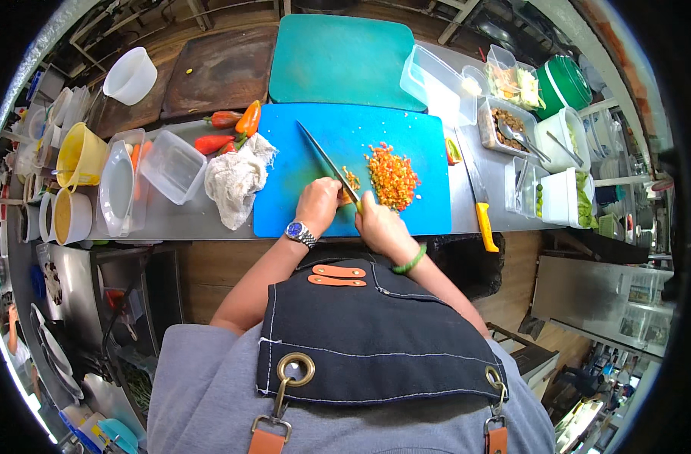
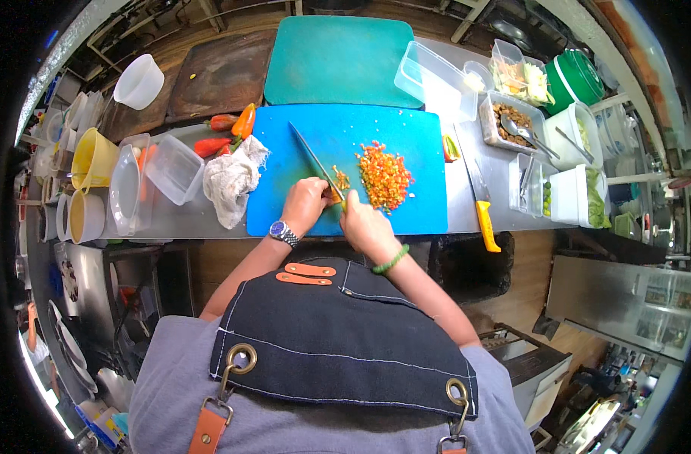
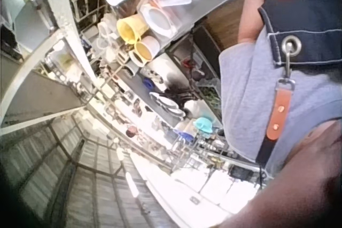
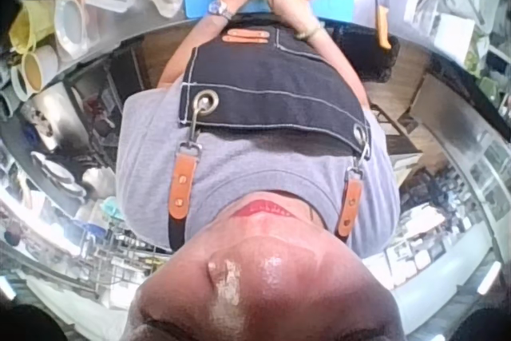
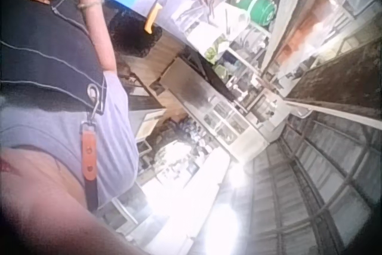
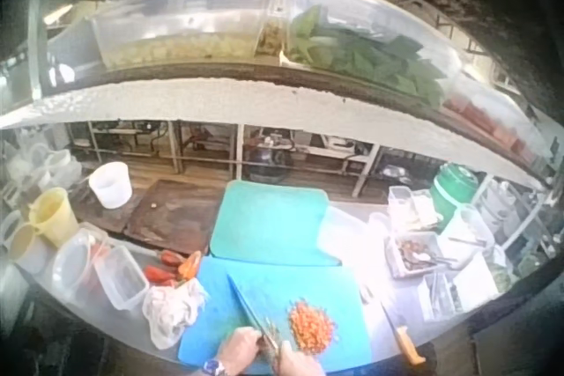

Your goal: The person dices orange bell peppers on a blue cutting board using a chef's knife, then transfers the diced pieces into a clear plastic container. They continue chopping additional peppers and place the finished pieces into the container.

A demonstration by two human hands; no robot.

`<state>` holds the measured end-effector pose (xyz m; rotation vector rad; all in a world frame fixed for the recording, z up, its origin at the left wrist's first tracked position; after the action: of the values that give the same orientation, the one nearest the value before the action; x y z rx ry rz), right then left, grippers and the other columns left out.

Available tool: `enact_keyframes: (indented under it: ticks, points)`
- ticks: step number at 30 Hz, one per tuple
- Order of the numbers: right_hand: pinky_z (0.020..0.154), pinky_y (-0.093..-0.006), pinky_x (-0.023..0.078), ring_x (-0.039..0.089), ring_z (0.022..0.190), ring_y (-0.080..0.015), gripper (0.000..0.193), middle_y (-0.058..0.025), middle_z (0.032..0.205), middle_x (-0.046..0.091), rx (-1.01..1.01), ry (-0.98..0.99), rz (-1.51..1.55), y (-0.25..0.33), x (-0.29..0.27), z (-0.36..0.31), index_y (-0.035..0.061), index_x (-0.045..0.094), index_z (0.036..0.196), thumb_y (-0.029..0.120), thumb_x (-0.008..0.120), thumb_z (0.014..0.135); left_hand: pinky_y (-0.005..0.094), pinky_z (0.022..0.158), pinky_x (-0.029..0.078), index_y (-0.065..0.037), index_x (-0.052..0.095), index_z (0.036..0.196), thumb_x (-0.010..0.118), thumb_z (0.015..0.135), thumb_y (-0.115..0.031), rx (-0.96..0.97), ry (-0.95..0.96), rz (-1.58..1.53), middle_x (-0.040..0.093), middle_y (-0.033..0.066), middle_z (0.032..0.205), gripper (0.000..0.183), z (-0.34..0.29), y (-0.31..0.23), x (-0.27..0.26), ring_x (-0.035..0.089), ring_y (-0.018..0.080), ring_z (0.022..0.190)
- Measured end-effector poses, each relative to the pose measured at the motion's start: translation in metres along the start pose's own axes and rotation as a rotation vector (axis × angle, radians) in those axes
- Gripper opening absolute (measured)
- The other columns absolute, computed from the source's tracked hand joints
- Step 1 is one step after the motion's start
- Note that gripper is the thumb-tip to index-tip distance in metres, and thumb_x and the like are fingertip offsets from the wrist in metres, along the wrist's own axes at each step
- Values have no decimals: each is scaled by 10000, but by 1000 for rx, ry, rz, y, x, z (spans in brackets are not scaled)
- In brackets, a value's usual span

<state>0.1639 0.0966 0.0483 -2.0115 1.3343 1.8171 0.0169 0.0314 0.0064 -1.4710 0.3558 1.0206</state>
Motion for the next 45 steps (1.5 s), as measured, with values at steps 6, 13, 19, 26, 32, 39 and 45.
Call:
enact_keyframes:
  ticks: [6,13,19,26,32,39,45]
  points:
    - [612,-618,503,646,699,-511,290,-300,727,641,-111,-127,65,-13,13,27,16,395,1068,215,572,954,460,733,535,-17,674,784,788,710,-44,-21,60,-34,673,174,824,139,6,-4,0,665,378,814]
    - [631,-620,500,634,738,-532,304,-320,764,643,-32,-85,111,-21,26,19,12,394,1083,223,573,956,452,730,536,-17,676,788,789,720,-58,6,37,-48,672,165,812,137,11,-4,-4,667,369,801]
    - [659,-601,509,651,754,-502,277,-286,781,662,-100,-56,65,-4,-17,10,12,418,1052,223,570,954,441,743,530,-3,657,785,799,717,-60,102,-84,-90,653,167,814,167,2,-8,-15,650,364,810]
    - [581,-565,537,673,675,-452,259,-251,729,668,-50,-80,-24,-9,9,-8,18,432,1034,204,583,935,448,728,526,1,647,779,795,723,-49,39,-19,-67,660,172,817,166,-2,-4,-13,653,367,799]
    - [580,-559,547,681,667,-441,259,-245,719,673,-124,-147,-55,-1,10,25,22,447,1054,224,571,951,447,725,525,1,661,791,782,735,-41,18,28,-68,665,172,820,139,1,0,-12,655,371,805]
    - [604,-591,537,670,690,-481,241,-265,721,671,-49,-114,23,-7,25,14,26,437,1038,220,554,957,458,721,530,1,669,804,779,731,-40,50,37,-61,670,174,839,138,0,1,-8,658,378,808]
    - [605,-585,537,684,685,-446,268,-264,738,673,10,-64,-51,11,14,-1,16,449,1065,215,575,938,452,718,529,4,658,789,778,734,-42,33,13,-46,676,176,831,140,-1,2,-11,660,377,802]
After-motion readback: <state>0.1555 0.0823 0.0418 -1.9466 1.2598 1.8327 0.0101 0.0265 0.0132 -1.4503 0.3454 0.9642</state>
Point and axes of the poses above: each hand's wrist, its own z-axis towards the middle knuckle, its own x-axis out of the palm, y = z × x, the point moved 2 cm from there along z, towards the middle knuckle
